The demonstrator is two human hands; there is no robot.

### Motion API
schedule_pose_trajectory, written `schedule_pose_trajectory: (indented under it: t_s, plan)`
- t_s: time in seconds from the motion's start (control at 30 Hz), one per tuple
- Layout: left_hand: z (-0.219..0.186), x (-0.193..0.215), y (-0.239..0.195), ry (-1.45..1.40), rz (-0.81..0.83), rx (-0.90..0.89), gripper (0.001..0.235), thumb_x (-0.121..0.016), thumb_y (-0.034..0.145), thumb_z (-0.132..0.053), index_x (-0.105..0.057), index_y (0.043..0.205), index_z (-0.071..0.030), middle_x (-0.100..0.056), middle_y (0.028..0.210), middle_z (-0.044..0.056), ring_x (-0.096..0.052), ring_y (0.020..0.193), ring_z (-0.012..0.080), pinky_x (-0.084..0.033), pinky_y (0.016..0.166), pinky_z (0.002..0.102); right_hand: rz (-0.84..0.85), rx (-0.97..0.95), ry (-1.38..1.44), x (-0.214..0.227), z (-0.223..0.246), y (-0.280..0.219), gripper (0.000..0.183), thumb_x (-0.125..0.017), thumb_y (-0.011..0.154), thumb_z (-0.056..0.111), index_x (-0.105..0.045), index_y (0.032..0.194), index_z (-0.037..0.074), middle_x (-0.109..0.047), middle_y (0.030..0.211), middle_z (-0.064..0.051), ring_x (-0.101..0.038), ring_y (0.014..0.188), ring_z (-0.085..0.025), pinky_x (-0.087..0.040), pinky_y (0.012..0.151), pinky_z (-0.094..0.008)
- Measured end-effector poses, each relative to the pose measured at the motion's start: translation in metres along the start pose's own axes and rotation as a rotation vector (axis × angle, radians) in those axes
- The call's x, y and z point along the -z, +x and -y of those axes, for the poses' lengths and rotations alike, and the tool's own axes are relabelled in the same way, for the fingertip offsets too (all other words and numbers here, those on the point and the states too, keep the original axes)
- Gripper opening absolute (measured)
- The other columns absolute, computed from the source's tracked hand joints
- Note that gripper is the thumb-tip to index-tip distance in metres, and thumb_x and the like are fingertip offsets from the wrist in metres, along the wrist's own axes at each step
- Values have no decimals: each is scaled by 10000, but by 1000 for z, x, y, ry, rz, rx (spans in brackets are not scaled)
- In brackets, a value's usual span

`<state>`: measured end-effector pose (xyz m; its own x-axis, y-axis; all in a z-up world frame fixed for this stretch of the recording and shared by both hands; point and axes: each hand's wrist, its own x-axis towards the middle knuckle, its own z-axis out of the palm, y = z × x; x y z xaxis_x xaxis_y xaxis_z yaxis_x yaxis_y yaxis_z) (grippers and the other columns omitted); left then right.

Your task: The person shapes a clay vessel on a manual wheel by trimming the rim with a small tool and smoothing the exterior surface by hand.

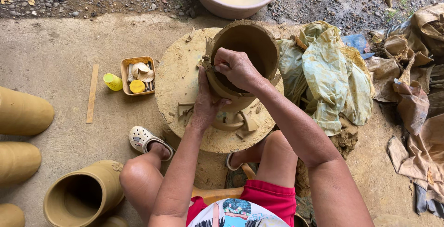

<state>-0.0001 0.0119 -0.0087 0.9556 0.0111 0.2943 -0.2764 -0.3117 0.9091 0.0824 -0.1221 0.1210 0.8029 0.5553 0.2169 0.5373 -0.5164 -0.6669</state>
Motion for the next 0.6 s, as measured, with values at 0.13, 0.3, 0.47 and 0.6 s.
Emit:
schedule_pose_trajectory:
  t_s: [0.13,0.3,0.47,0.6]
  plan:
    - [2,6,4,13,21,-33,1373,-844,687,-443,98,1631,-115,-86,1726,195,-174,1588,356,-301,1225,427,67,10,-41,2,3,-7,153,-737,901,49,-591,942,25,-684,868,-114,-691,837,-245,-544,738,-370]
    - [1,12,9,-50,88,81,1364,-844,672,-383,101,1633,-172,-187,1727,119,-321,1547,275,-352,1193,390,153,89,-90,8,3,-15,155,-738,898,38,-587,924,21,-664,870,-120,-673,831,-285,-530,708,-398]
    - [-7,21,12,-35,122,96,1359,-858,674,-362,91,1632,-197,-307,1685,80,-399,1512,241,-383,1184,375,284,131,-78,18,5,-11,171,-755,845,40,-590,888,25,-673,831,-93,-693,814,-259,-538,694,-391]
    - [-14,24,14,5,103,6,1319,-856,692,-253,74,1626,-214,-222,1711,124,-349,1515,287,-354,1166,389,387,52,-115,23,7,-9,147,-756,852,53,-613,876,28,-679,785,-95,-702,769,-253,-536,675,-393]
